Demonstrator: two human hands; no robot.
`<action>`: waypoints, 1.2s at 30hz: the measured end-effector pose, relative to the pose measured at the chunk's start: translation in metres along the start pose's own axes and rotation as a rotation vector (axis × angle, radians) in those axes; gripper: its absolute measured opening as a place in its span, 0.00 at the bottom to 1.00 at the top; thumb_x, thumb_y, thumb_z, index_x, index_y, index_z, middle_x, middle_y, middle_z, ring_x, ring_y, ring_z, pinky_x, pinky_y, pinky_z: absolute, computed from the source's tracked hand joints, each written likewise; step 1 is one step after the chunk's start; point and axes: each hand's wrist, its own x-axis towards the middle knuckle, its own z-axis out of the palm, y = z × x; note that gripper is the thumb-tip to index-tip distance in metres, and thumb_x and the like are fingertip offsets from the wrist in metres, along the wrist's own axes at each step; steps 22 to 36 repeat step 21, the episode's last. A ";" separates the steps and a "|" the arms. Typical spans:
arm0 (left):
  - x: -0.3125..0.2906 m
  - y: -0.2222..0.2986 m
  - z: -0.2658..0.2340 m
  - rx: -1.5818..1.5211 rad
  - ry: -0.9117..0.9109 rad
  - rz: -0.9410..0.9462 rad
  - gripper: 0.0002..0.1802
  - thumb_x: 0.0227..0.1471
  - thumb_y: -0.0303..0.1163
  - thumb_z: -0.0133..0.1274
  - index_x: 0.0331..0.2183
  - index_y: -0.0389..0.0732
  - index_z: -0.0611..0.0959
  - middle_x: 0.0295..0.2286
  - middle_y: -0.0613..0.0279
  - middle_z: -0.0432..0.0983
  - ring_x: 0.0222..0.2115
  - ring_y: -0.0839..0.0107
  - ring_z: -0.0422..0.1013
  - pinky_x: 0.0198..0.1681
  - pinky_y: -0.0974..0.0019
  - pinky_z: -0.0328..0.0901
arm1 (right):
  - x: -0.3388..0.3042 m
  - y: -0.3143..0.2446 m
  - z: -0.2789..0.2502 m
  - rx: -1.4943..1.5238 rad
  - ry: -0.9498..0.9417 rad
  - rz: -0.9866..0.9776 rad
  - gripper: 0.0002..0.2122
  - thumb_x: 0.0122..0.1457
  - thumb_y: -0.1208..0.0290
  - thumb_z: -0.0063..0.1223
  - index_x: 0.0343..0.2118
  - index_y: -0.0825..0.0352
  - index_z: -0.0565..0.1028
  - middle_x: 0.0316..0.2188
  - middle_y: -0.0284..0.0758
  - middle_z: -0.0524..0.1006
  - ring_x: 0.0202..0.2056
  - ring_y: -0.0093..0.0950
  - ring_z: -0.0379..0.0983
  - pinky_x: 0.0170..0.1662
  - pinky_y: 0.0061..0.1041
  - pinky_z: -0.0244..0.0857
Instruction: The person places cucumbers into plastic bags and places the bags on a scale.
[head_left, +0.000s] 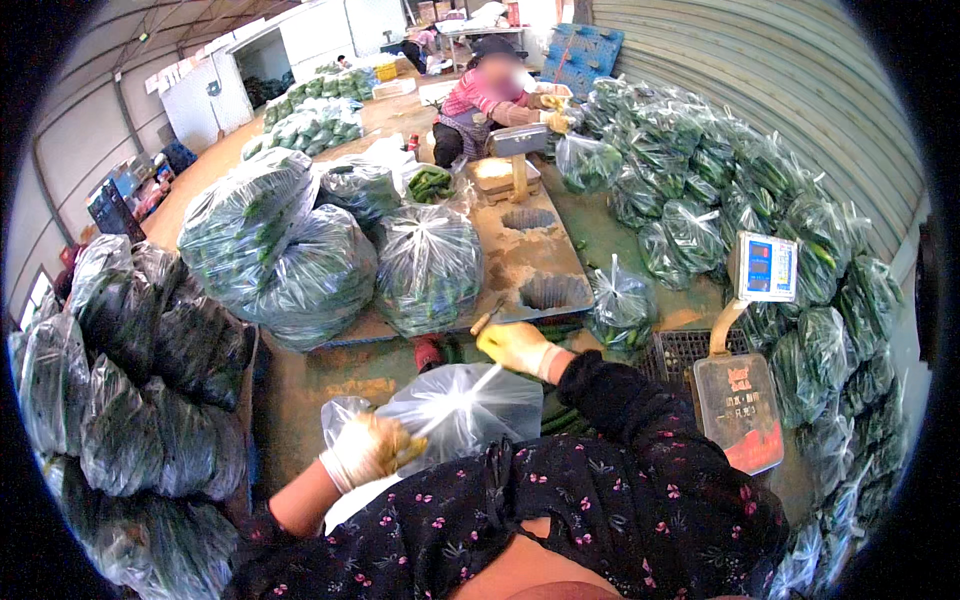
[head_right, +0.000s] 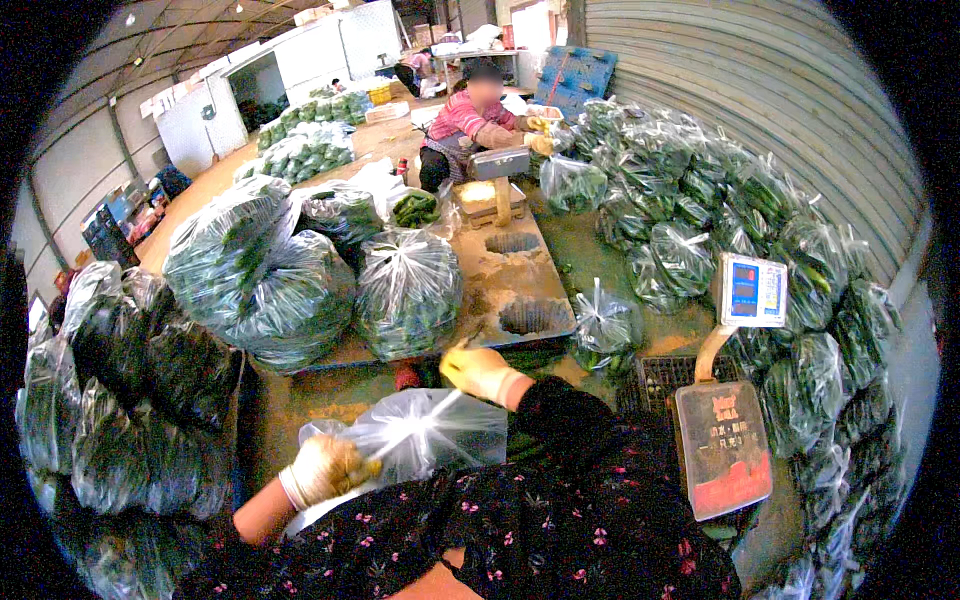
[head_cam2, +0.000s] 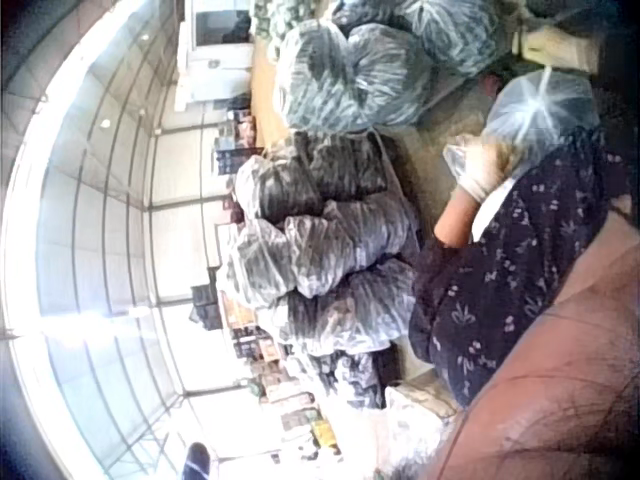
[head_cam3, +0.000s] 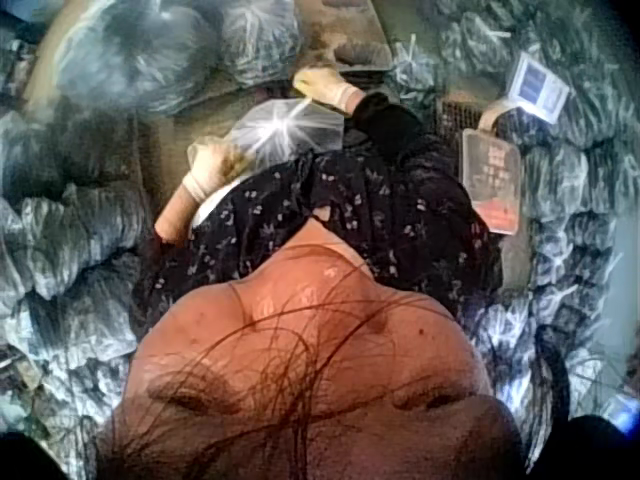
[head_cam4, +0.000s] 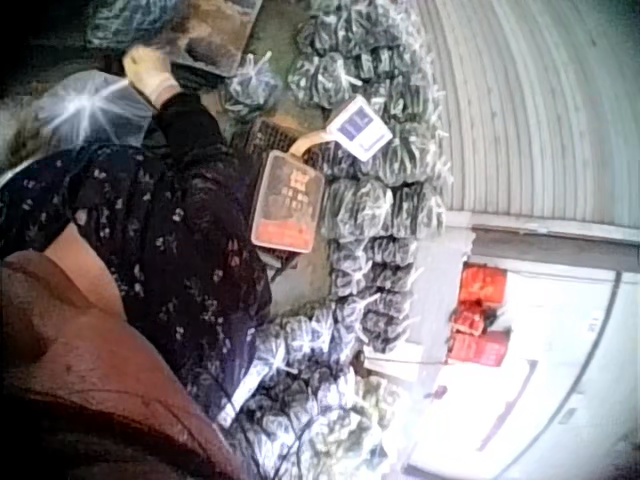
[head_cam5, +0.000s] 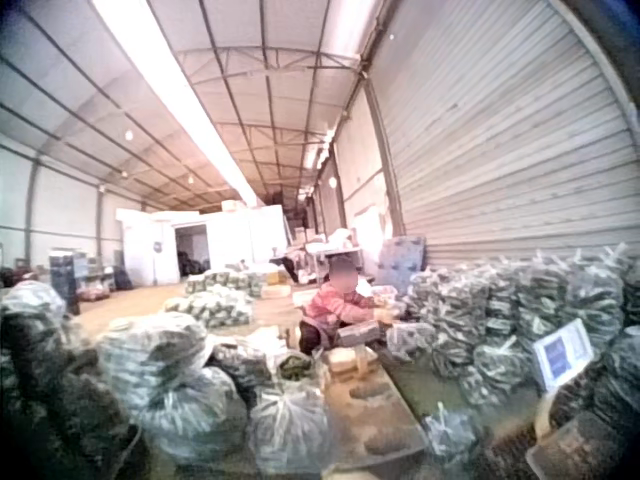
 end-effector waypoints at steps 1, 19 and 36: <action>-0.012 -0.001 0.010 -0.086 -0.100 -0.071 0.27 0.56 0.51 0.48 0.13 0.43 0.74 0.15 0.54 0.69 0.19 0.53 0.70 0.26 0.53 0.64 | -0.016 0.009 0.015 0.061 -0.047 0.028 0.12 0.58 0.58 0.46 0.32 0.59 0.76 0.31 0.39 0.79 0.34 0.44 0.75 0.39 0.38 0.68; 0.061 0.008 0.045 -0.857 0.345 -0.152 0.20 0.51 0.39 0.59 0.45 0.42 0.76 0.35 0.65 0.74 0.38 0.70 0.73 0.41 0.67 0.69 | -0.021 -0.165 -0.079 0.154 0.058 -0.607 0.24 0.46 0.62 0.58 0.49 0.60 0.71 0.34 0.40 0.75 0.38 0.43 0.71 0.43 0.37 0.66; 0.065 0.008 0.042 -1.054 0.331 -0.250 0.18 0.54 0.46 0.56 0.40 0.42 0.79 0.28 0.68 0.76 0.34 0.71 0.74 0.37 0.69 0.70 | -0.014 -0.157 -0.088 0.272 0.070 -0.479 0.36 0.40 0.54 0.65 0.53 0.65 0.68 0.39 0.46 0.73 0.43 0.44 0.69 0.48 0.38 0.62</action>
